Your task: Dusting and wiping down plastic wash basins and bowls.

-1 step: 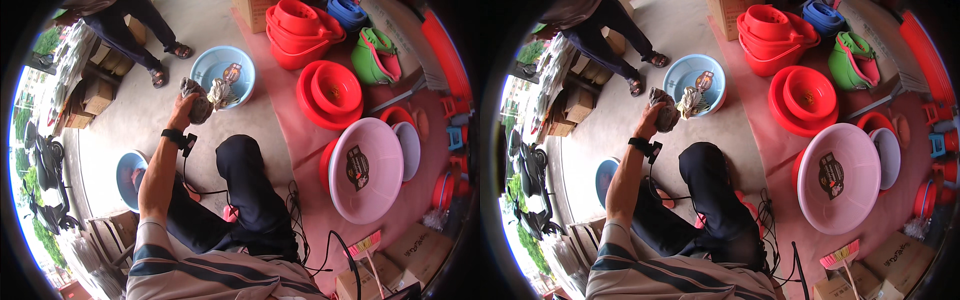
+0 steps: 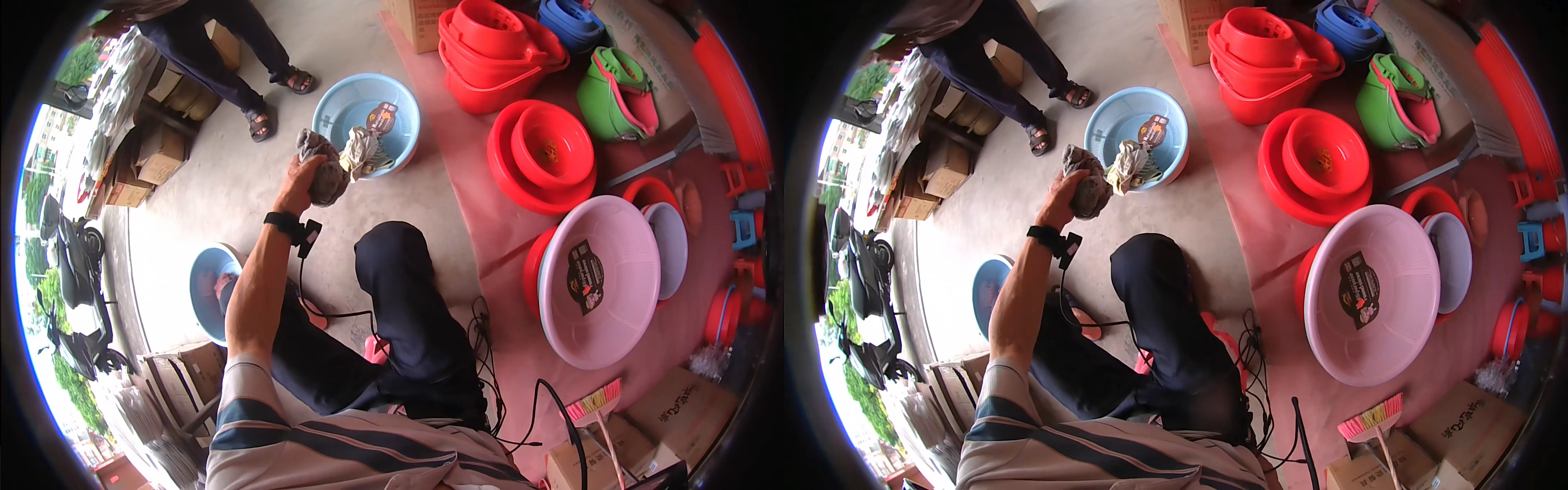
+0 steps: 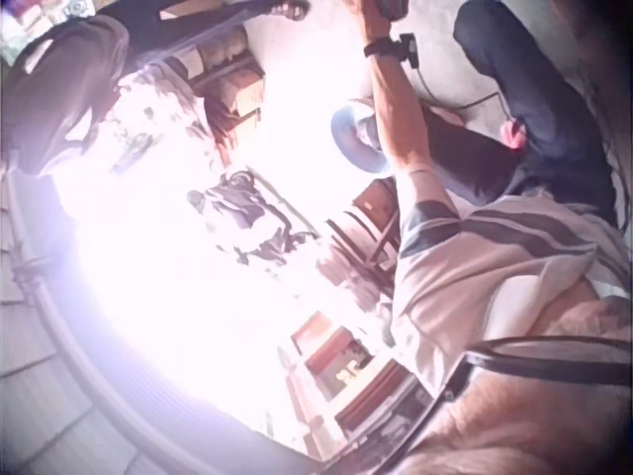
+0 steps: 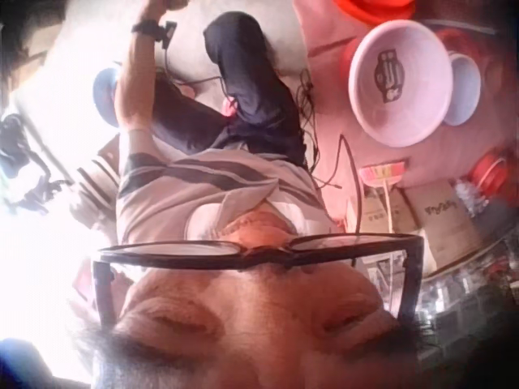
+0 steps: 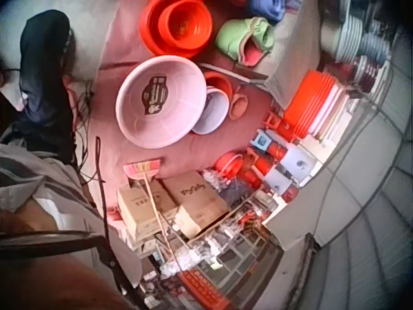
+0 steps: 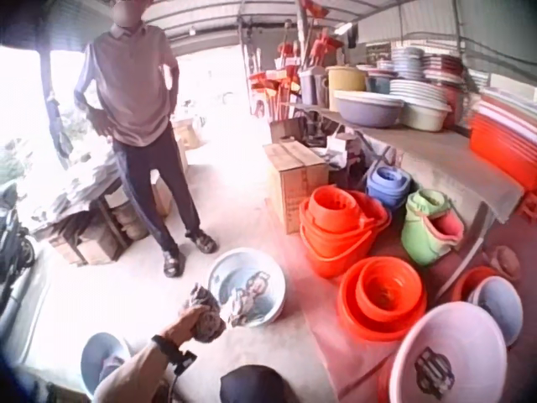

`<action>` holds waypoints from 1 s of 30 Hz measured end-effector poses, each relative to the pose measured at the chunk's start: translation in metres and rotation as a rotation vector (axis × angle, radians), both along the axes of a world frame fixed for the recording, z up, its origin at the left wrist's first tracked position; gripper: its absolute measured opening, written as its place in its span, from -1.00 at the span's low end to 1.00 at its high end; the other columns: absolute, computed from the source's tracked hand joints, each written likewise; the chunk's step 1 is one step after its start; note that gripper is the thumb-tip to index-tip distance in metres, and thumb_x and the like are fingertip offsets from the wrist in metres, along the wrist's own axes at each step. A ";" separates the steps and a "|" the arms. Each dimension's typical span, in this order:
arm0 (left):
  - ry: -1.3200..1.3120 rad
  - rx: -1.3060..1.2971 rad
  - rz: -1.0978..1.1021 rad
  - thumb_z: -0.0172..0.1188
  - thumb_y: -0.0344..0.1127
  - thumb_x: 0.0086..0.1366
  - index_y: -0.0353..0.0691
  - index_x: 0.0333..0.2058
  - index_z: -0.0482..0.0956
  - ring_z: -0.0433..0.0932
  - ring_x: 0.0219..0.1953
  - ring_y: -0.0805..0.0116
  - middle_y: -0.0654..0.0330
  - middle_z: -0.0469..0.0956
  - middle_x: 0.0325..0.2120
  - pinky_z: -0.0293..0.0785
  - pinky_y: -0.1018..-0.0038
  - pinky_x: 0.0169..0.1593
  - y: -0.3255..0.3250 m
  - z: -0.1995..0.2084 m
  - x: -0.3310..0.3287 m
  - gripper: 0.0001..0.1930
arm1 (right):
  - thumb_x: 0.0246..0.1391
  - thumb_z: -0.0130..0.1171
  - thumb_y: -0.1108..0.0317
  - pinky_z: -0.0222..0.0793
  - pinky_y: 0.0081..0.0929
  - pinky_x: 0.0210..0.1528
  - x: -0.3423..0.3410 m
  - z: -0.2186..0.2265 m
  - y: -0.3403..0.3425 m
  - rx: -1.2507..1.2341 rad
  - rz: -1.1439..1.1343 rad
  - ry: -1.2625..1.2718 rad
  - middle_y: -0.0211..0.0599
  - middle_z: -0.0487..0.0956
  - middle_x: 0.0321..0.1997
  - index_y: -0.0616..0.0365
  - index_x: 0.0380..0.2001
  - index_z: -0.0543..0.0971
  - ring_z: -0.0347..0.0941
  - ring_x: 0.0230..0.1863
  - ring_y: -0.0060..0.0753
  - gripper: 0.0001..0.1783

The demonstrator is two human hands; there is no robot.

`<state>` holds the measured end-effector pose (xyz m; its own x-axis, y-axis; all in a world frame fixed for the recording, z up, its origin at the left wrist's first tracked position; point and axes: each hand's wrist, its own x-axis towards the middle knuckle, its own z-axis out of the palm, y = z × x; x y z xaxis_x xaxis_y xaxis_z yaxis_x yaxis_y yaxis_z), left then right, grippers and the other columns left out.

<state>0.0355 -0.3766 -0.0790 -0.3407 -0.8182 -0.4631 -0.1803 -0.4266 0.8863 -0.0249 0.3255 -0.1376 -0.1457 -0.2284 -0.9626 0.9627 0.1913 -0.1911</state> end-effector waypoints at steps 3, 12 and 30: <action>-0.046 -0.012 -0.007 0.37 -0.22 0.12 -0.30 0.16 0.26 0.63 -0.13 0.20 -0.02 0.51 -0.07 0.62 0.31 -0.10 -0.002 -0.027 0.000 -0.32 | 0.23 0.11 0.20 0.46 -0.42 -0.11 -0.005 0.001 -0.009 0.025 0.002 -0.001 -0.31 0.62 -0.18 0.16 -0.08 0.55 0.55 -0.12 -0.41 -0.70; 0.037 -0.110 -0.274 0.37 -0.17 0.11 -0.42 0.14 0.29 0.58 -0.08 0.22 -0.05 0.53 -0.07 0.55 0.40 -0.04 -0.025 -0.046 -0.098 -0.28 | 0.22 0.12 0.21 0.46 -0.41 -0.10 -0.008 0.007 -0.034 0.083 -0.029 -0.006 -0.31 0.62 -0.19 0.17 -0.09 0.56 0.55 -0.12 -0.39 -0.70; -0.035 -0.438 -0.498 0.29 -0.19 0.07 -0.35 0.14 0.39 0.51 0.02 -0.12 -0.27 0.54 -0.12 0.42 0.22 0.14 -0.066 -0.171 -0.173 -0.34 | 0.21 0.15 0.23 0.45 -0.39 -0.09 0.005 0.041 -0.112 0.234 -0.052 0.036 -0.31 0.62 -0.20 0.19 -0.11 0.58 0.55 -0.11 -0.36 -0.71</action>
<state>-0.1375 -0.4428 -0.2495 -0.7177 -0.6818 -0.1416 -0.2949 0.1133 0.9488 -0.0198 0.2132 -0.0965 -0.1868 0.0090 -0.9824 0.9659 0.1844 -0.1820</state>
